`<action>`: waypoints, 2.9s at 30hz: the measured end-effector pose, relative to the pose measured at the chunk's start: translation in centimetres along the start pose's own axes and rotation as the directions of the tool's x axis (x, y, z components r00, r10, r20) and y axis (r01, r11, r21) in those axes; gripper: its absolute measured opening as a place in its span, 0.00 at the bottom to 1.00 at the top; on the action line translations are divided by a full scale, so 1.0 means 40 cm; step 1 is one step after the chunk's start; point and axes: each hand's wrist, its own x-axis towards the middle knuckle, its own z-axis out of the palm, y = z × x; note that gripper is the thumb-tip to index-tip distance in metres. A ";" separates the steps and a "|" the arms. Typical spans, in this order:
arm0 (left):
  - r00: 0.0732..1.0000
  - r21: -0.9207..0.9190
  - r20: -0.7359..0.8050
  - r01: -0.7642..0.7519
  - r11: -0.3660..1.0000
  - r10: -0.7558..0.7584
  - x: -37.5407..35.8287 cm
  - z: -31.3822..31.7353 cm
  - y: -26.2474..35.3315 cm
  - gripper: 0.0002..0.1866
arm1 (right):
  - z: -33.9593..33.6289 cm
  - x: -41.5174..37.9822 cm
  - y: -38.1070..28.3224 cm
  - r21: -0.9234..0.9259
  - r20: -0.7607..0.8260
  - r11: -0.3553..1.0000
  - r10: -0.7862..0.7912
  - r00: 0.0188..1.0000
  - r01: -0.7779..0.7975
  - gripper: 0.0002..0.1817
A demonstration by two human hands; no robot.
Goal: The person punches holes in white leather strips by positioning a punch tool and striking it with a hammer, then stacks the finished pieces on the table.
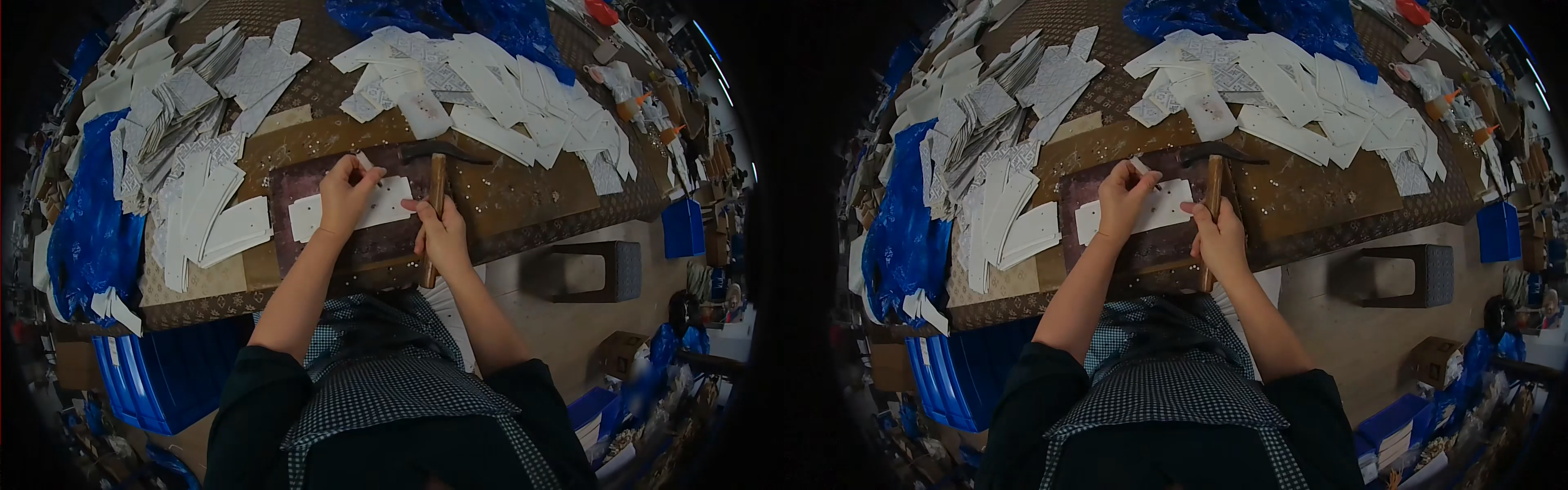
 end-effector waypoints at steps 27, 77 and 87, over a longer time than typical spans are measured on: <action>0.878 0.033 0.162 -0.462 0.886 0.451 -0.084 0.017 0.022 0.06 | -0.059 -0.043 -0.184 -0.340 0.161 0.919 -0.154 0.975 0.201 0.12; 0.986 -0.237 -0.128 -0.136 0.962 0.108 -0.089 -0.050 0.034 0.05 | -0.022 0.009 0.010 -0.056 -0.020 0.998 -0.028 0.999 0.027 0.13; 0.976 0.683 0.214 -0.172 0.710 0.031 -0.112 -0.245 0.040 0.23 | -0.016 0.001 0.007 -0.039 -0.041 0.998 -0.052 0.998 0.051 0.12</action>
